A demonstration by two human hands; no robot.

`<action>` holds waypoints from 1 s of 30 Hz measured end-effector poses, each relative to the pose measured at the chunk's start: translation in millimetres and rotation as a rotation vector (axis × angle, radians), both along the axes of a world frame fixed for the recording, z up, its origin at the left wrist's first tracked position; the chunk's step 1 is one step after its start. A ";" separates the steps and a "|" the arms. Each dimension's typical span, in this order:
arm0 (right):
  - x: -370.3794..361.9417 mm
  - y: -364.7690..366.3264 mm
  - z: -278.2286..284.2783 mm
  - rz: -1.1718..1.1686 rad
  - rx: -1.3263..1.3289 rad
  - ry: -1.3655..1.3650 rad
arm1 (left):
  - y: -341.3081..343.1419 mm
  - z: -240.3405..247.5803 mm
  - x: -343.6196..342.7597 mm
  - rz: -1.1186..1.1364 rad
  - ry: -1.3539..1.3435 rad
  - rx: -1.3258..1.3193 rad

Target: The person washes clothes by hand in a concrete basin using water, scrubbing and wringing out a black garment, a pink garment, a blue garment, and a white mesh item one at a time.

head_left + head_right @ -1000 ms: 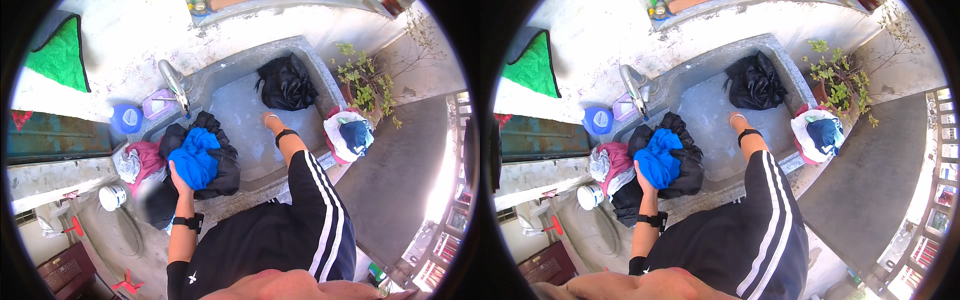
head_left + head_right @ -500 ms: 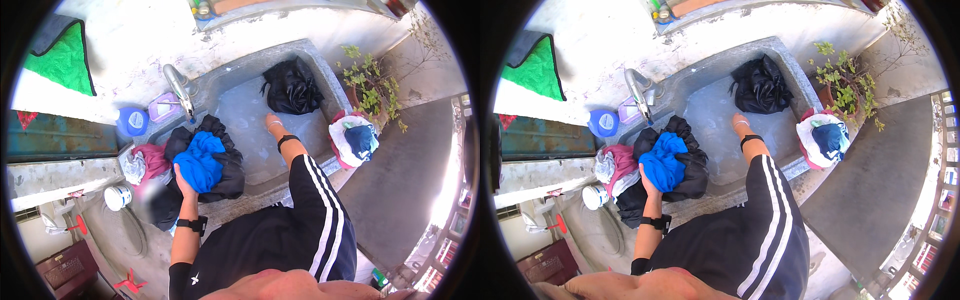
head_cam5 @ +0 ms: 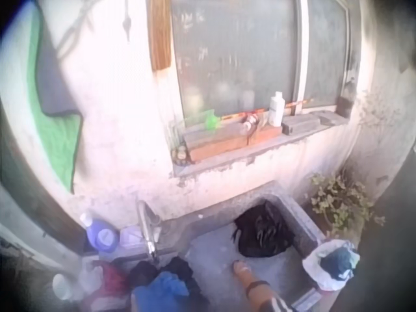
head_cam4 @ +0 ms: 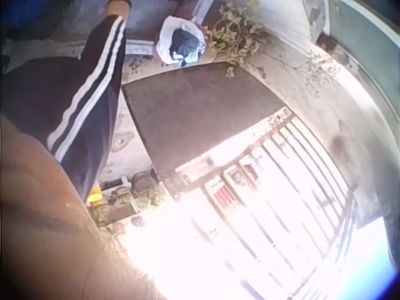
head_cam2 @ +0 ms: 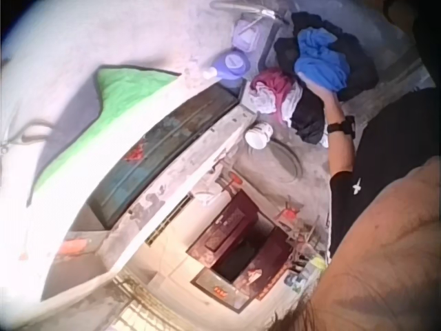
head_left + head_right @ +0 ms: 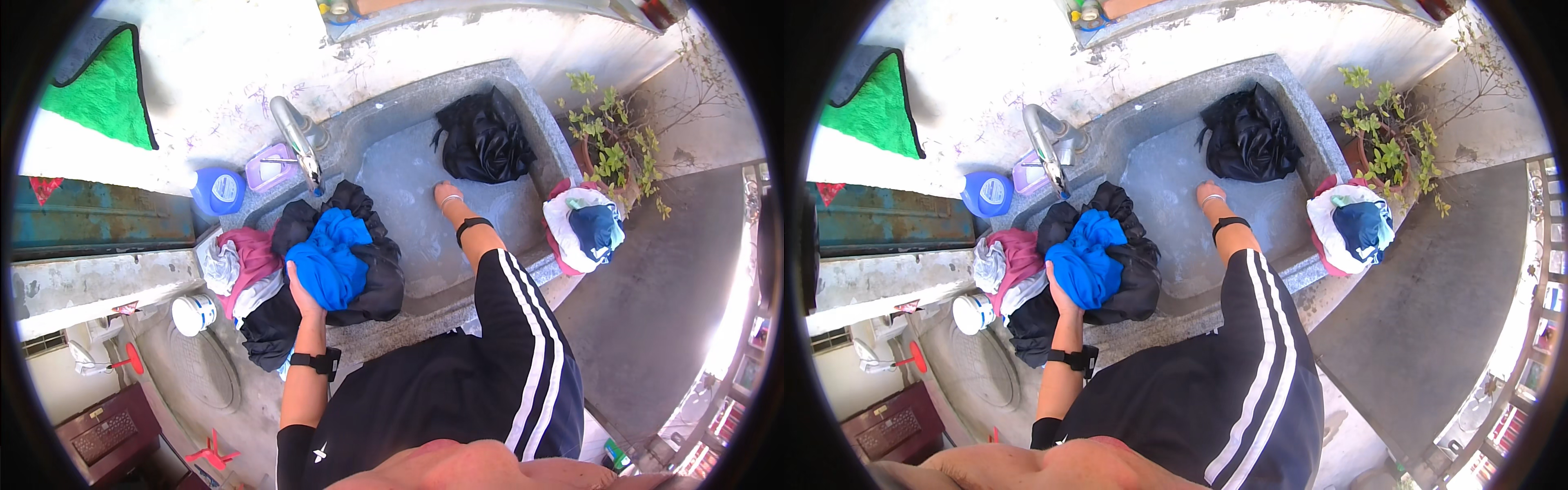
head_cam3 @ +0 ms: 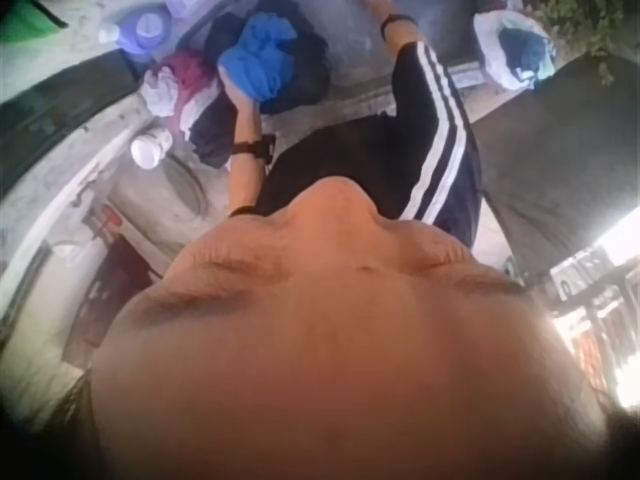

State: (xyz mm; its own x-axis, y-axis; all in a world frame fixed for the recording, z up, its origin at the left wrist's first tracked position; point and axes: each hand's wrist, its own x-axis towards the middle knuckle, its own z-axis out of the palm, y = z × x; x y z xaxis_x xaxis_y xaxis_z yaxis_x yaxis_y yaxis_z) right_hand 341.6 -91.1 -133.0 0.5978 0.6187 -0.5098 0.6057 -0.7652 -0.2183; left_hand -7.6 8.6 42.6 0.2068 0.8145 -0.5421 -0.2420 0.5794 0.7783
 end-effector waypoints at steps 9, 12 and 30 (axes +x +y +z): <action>1.6 3.7 6.1 -0.149 0.005 0.028 | 1.7 -1.8 -0.6 -0.017 -0.021 0.030; 8.4 -0.4 -9.1 -0.118 0.011 0.007 | 2.5 -3.9 0.6 -0.033 -0.047 0.031; 20.2 -5.1 45.5 -0.475 0.453 0.505 | 6.5 -9.3 -6.4 -0.023 -0.075 -0.015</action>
State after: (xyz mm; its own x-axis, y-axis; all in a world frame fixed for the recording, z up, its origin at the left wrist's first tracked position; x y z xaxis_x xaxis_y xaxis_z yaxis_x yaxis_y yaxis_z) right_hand 361.7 -96.3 -87.5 0.6129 0.5682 -0.5491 -0.0137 -0.6872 -0.7264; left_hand -14.0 15.2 33.3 0.2658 0.8007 -0.5368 -0.2854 0.5973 0.7496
